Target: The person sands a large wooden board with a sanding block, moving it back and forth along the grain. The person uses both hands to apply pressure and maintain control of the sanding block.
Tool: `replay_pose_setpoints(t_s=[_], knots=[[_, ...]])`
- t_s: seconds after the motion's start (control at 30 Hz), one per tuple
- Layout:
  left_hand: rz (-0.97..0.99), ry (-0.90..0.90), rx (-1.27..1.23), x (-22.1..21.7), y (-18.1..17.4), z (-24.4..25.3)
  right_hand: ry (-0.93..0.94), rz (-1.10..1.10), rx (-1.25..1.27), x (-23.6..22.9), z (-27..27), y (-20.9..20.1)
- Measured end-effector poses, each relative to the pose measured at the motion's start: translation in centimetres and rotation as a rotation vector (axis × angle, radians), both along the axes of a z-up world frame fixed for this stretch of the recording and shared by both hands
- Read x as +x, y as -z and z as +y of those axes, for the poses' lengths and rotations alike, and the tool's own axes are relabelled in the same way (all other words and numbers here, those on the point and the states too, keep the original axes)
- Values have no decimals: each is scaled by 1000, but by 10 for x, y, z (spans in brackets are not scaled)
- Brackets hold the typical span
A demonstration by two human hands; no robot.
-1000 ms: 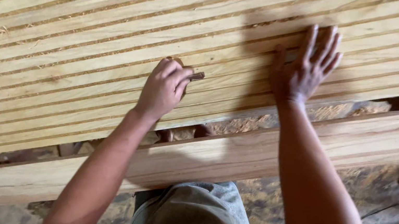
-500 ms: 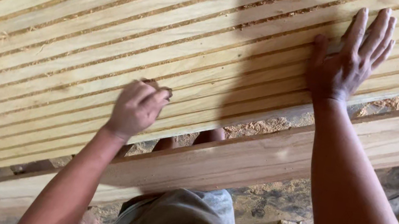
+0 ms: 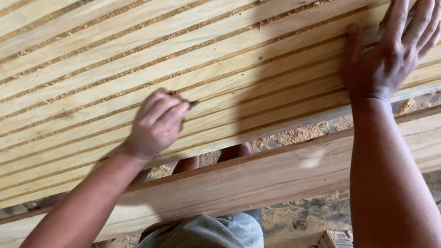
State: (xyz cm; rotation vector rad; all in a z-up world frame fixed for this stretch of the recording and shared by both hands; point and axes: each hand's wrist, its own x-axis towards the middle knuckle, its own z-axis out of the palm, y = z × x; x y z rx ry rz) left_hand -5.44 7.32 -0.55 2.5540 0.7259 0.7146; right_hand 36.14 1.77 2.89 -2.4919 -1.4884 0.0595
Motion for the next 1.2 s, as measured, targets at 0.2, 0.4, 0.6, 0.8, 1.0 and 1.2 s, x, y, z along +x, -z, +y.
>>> replay_pose_setpoints(t_s=[0.2, 0.4, 0.6, 0.8, 1.0, 1.2], knots=[[20, 39, -35, 18, -8, 4, -52, 15, 68, -1, -1, -2], [2, 14, -86, 0, -24, 9, -29, -73, 33, 4, -8, 10], [-61, 38, -52, 56, 7, -7, -33, -41, 13, 5, -13, 17], [6, 12, -33, 2, -11, 5, -32, -48, 25, 6, 1, 6], [-58, 33, 92, 52, 17, -2, -46, -50, 6, 6, -4, 10], [-23, 72, 84, 47, 1, 12, -4, -49, -5, 9, 2, 11]])
